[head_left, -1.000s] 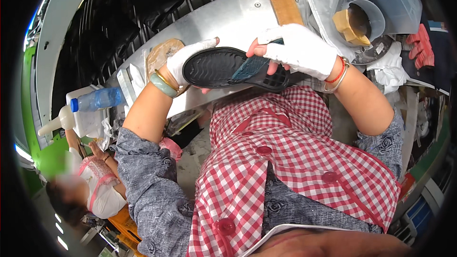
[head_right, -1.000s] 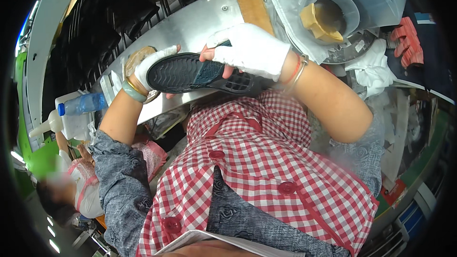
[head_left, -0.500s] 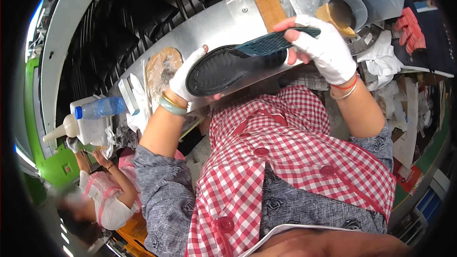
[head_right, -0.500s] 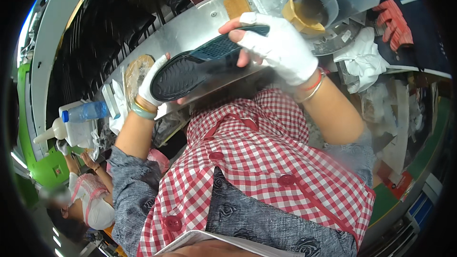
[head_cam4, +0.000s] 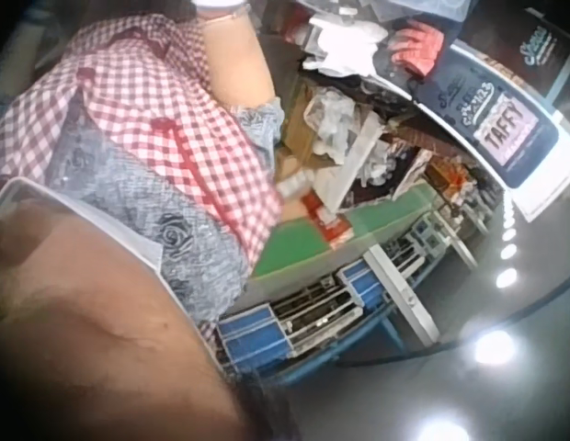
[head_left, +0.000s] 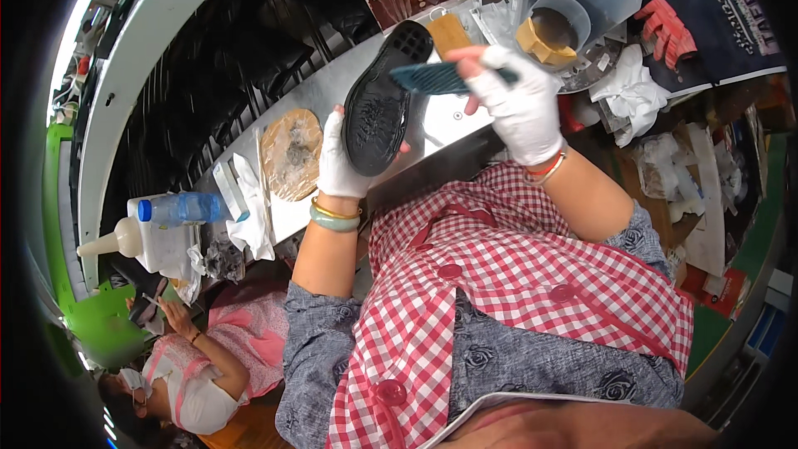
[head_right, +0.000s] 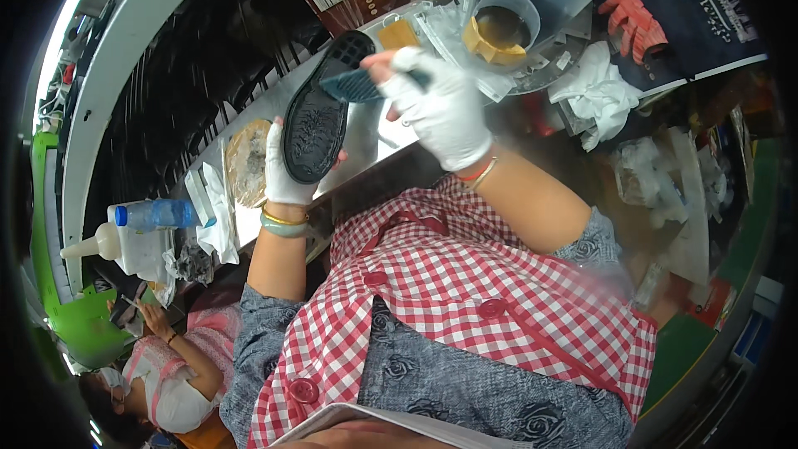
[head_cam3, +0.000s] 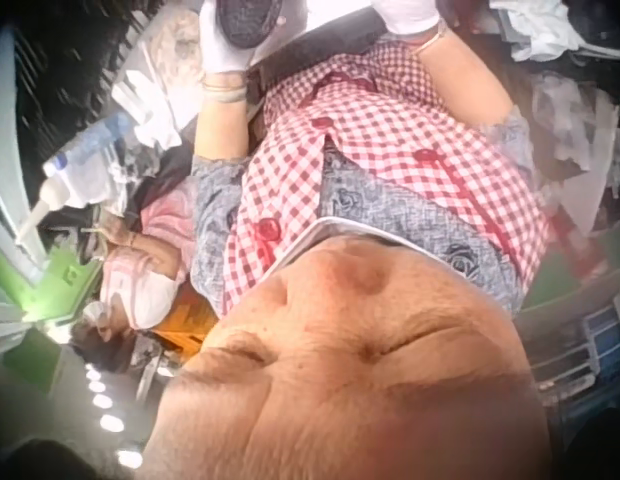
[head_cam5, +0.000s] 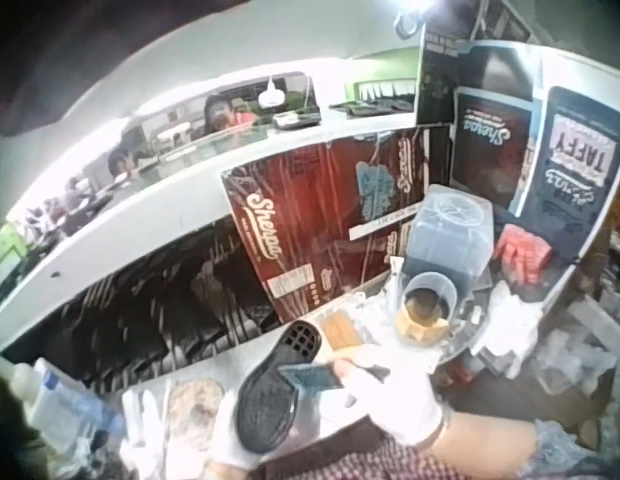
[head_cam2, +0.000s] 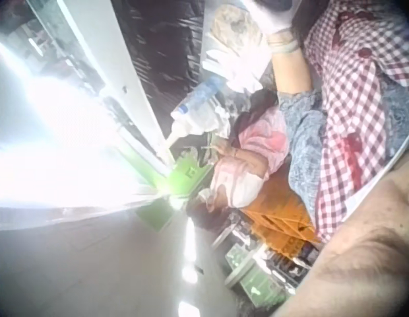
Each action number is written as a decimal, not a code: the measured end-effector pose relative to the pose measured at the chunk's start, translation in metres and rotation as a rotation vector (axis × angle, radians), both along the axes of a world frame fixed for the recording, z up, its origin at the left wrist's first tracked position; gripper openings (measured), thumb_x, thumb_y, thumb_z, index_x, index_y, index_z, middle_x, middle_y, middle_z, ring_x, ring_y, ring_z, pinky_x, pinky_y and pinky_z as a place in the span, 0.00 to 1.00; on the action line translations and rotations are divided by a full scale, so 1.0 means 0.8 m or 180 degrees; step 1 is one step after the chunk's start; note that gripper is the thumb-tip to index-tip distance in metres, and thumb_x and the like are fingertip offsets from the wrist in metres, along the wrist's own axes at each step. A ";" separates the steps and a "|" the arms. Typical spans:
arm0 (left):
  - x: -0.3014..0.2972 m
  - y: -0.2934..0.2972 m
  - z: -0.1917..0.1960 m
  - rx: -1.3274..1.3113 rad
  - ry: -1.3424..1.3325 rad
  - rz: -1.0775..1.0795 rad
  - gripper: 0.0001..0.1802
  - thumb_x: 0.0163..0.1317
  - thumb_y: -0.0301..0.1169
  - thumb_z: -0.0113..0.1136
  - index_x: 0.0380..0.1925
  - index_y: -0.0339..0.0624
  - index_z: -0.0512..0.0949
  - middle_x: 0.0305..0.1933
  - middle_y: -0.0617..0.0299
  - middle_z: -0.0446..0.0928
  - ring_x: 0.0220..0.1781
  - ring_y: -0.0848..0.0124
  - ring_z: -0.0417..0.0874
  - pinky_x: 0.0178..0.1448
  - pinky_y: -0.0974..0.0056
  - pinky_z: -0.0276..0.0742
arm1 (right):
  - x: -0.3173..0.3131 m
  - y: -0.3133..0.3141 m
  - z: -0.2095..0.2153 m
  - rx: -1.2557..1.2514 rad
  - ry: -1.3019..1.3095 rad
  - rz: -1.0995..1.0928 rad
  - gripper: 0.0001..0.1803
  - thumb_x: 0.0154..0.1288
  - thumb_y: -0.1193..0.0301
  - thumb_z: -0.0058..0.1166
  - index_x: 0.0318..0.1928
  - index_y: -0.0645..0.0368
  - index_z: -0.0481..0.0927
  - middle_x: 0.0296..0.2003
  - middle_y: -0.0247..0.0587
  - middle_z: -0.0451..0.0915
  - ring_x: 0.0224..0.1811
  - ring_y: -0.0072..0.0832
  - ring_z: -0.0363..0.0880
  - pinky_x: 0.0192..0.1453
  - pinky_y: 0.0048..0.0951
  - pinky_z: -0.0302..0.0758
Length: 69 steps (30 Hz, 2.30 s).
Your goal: The person scrubs the sole of a black shoe insole with a green brush while wearing white gloves. They repeatedly dip the brush into a container of liquid and scrub the insole, then place it on a green conveyor belt. The person repeats this process with multiple insoles.
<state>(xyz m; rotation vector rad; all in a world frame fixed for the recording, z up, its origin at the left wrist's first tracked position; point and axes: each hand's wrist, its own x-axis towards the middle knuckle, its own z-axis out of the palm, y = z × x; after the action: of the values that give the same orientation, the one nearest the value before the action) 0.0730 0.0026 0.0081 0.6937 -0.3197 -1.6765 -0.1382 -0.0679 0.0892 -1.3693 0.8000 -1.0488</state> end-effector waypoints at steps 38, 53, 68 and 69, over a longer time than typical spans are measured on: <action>-0.048 0.020 -0.003 -0.0611 -0.0339 0.1333 0.24 0.67 0.42 0.46 0.59 0.42 0.63 0.57 0.60 0.69 0.57 0.68 0.71 0.62 0.61 0.66 | 0.017 0.032 -0.028 -0.0633 0.0321 -0.0062 0.06 0.64 0.75 0.50 0.34 0.66 0.77 0.26 0.36 0.77 0.22 0.19 0.75 0.27 0.19 0.71; 0.062 -0.181 0.288 -0.2091 0.0109 0.0655 0.26 0.69 0.48 0.39 0.57 0.41 0.65 0.53 0.50 0.70 0.50 0.56 0.75 0.59 0.47 0.68 | -0.016 0.002 0.006 -0.0482 -0.1397 -0.1616 0.19 0.71 0.59 0.40 0.45 0.63 0.74 0.37 0.40 0.77 0.32 0.23 0.77 0.31 0.21 0.75; 0.320 -0.144 0.285 -0.0653 -0.7723 0.3270 0.25 0.54 0.43 0.54 0.51 0.43 0.74 0.56 0.48 0.70 0.60 0.53 0.69 0.63 0.55 0.65 | -0.029 -0.006 -0.002 -0.0121 -0.1137 -0.1684 0.18 0.71 0.57 0.40 0.44 0.60 0.74 0.30 0.34 0.76 0.20 0.16 0.72 0.20 0.12 0.63; 0.333 -0.143 0.300 0.0775 -0.7751 0.2708 0.30 0.52 0.47 0.54 0.55 0.46 0.71 0.61 0.48 0.66 0.63 0.53 0.66 0.64 0.55 0.63 | -0.027 -0.008 -0.002 -0.0118 -0.1148 -0.1664 0.19 0.71 0.58 0.40 0.44 0.61 0.74 0.29 0.35 0.76 0.19 0.16 0.72 0.20 0.13 0.63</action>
<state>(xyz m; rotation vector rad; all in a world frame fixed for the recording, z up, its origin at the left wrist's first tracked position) 0.3397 -0.1118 0.2478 2.2845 -1.1606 0.6913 -0.1600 -0.0743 0.0873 -0.9723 0.8870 -1.6683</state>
